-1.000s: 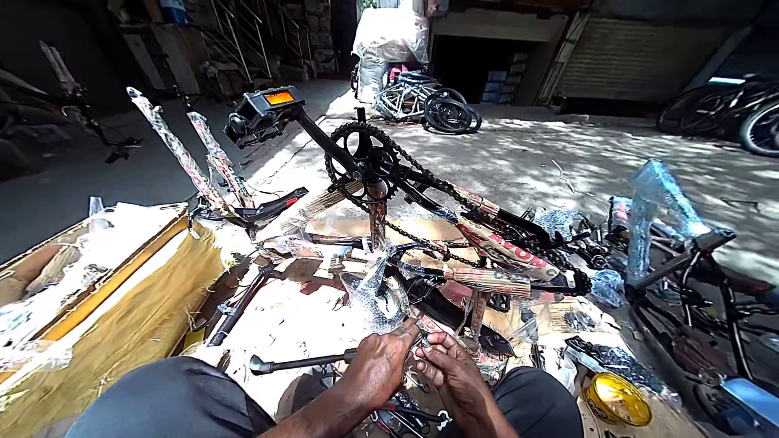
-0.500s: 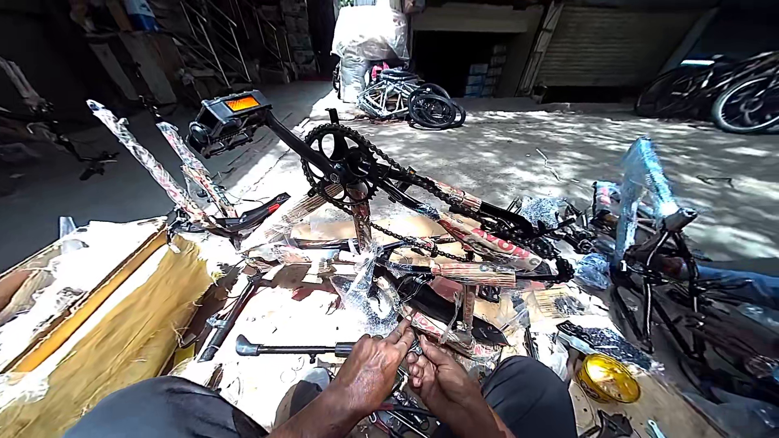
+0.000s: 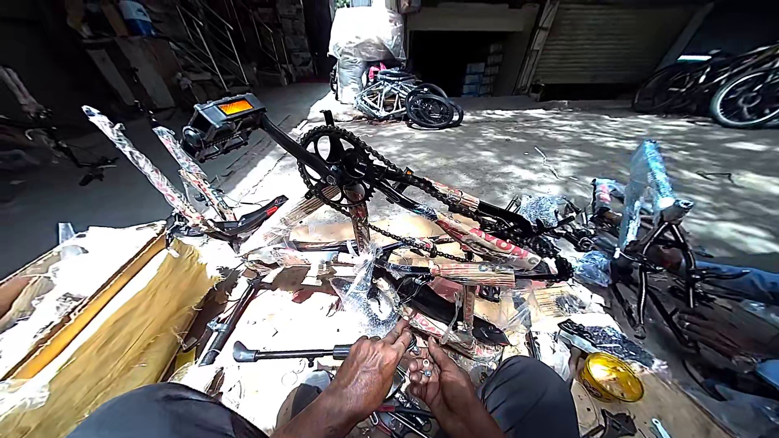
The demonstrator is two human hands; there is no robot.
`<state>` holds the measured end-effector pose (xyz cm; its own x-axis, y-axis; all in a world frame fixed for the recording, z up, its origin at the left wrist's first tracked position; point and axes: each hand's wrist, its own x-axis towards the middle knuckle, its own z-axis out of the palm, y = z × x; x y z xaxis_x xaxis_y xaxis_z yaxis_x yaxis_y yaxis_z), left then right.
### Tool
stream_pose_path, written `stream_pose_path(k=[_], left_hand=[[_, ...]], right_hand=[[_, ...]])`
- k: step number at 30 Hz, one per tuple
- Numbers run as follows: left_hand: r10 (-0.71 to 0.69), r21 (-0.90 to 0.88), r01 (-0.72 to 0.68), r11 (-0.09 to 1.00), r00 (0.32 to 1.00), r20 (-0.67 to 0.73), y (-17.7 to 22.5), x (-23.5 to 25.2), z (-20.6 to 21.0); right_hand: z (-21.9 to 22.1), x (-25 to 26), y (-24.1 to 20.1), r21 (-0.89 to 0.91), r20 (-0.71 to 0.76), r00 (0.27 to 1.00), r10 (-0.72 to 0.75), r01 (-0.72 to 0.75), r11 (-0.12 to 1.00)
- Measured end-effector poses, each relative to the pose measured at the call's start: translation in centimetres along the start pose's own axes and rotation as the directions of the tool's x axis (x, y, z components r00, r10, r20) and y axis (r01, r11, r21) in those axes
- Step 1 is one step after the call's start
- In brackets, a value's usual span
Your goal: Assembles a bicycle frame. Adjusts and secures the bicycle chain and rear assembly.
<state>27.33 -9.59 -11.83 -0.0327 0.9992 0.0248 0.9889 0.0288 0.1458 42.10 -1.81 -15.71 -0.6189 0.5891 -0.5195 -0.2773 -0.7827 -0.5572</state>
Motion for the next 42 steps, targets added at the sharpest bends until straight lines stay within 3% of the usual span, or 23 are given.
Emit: stream_pose_path(k=[3,10,16,24,26,29,32,34,37,40,42], left_hand=[[0.017,0.047,-0.016,0.999,1.0,-0.018,-0.2,0.0,0.3],[0.009,0.111,-0.005,0.994,0.999,-0.032,-0.3,0.0,-0.1],[0.06,0.15,-0.053,0.987,0.997,-0.044,0.0,-0.1,0.7],[0.054,0.174,-0.03,0.984,0.989,-0.139,-0.1,0.2,0.9],[0.044,0.175,-0.02,0.984,0.99,-0.135,-0.2,0.2,1.0],[0.048,0.162,-0.026,0.986,0.99,-0.135,-0.6,0.1,1.1],[0.05,0.169,-0.034,0.985,0.995,-0.09,-0.3,0.0,0.7],[0.051,0.176,-0.033,0.984,0.994,-0.1,-0.2,0.0,0.9],[0.054,0.155,-0.033,0.987,0.99,-0.13,-0.2,0.1,1.3],[0.047,0.127,-0.026,0.992,0.985,-0.166,-0.1,0.4,1.1],[0.032,0.107,-0.012,0.994,0.982,-0.185,-0.1,0.4,1.1]], right_hand=[[0.3,-0.7,0.3,-0.021,0.114,0.992,0.045,-0.043,0.999],[0.7,-0.8,0.5,0.131,0.063,0.997,-0.041,0.032,0.991],[0.9,-0.4,0.4,0.084,-0.006,0.998,0.066,-0.065,0.994],[2.1,-0.5,1.5,-0.064,-0.053,0.956,-0.289,0.285,0.956],[2.2,-0.4,1.6,-0.05,-0.063,0.948,-0.311,0.309,0.95],[2.1,-0.7,0.8,0.044,-0.075,0.99,-0.116,0.119,0.992],[1.3,-0.5,0.0,0.081,0.059,0.993,0.102,-0.107,0.991],[0.8,-0.4,0.0,0.144,0.115,0.985,0.126,-0.142,0.979],[1.3,-0.6,0.7,0.047,0.045,0.997,-0.069,0.067,0.997],[1.0,0.0,1.4,-0.166,0.101,0.93,-0.354,0.366,0.916],[0.9,0.2,1.3,-0.194,0.089,0.899,-0.429,0.438,0.878]])
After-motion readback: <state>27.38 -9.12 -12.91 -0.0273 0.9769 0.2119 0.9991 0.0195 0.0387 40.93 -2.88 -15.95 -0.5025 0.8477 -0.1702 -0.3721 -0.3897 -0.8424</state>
